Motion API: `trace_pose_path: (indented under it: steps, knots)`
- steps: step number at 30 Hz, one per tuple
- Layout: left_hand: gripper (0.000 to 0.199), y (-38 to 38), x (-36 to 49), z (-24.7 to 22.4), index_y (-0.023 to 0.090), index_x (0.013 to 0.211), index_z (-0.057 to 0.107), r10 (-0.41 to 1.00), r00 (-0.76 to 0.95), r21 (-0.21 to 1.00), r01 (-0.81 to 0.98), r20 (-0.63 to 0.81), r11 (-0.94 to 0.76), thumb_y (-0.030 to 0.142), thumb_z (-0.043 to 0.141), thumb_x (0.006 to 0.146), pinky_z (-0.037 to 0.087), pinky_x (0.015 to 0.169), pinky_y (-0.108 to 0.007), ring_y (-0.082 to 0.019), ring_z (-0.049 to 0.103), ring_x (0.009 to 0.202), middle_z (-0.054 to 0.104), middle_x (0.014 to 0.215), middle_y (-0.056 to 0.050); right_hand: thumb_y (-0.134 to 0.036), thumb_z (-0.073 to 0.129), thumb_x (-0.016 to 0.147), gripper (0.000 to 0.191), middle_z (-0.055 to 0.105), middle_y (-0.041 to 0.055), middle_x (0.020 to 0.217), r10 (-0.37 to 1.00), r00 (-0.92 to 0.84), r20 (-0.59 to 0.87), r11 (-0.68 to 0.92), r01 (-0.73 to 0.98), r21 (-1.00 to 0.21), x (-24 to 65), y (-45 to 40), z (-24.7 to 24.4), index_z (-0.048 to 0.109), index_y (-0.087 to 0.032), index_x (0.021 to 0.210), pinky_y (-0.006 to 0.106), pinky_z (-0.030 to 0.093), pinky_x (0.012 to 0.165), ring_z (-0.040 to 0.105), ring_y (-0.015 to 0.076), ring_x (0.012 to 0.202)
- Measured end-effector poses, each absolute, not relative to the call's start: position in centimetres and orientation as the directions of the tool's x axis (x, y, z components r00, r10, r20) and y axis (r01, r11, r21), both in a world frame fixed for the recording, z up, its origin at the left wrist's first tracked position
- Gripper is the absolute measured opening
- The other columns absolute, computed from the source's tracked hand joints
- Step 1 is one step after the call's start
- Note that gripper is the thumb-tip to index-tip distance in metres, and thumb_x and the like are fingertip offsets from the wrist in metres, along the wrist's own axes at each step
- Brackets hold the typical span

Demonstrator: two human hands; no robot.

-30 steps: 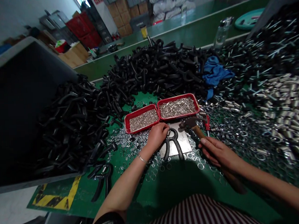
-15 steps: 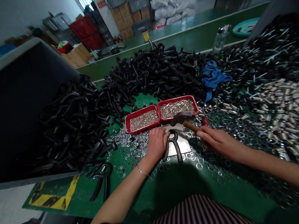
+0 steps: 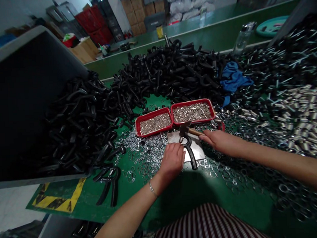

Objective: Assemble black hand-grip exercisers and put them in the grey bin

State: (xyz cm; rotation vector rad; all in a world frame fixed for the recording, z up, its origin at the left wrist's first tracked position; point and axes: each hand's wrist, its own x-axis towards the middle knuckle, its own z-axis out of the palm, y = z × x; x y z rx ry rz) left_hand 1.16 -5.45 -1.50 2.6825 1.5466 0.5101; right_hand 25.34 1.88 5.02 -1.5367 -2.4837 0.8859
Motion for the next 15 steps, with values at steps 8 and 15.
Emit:
trace_pose_path:
  steps: [8,15]
  knots:
    - [0.037,-7.6,2.7,-0.5,0.011,0.114,0.058,0.914,0.256,0.164,0.934,0.316,-0.319,0.043,0.056,0.095,0.044,0.092,-0.047,-0.031,0.056,0.104,0.062,0.113,-0.018,-0.054,0.035,0.100,0.041,0.065,0.0075,0.073,0.829,-0.511,-0.228,0.345,0.787,-0.511,25.8,1.6,4.9,0.055,-0.022,0.086,0.034,0.041,0.061,0.060,0.0216,0.064]
    - [0.031,-9.0,3.4,-1.0,0.015,0.093,0.061,0.987,0.048,0.141,0.988,0.151,-0.070,0.045,0.057,0.094,0.047,0.080,-0.042,-0.027,0.060,0.087,0.063,0.088,-0.012,-0.058,0.044,0.095,0.041,0.067,0.0093,0.065,0.824,-0.543,-0.165,0.347,0.712,-0.610,27.5,-1.0,2.4,0.064,-0.024,0.083,0.038,0.049,0.054,0.063,0.0242,0.055]
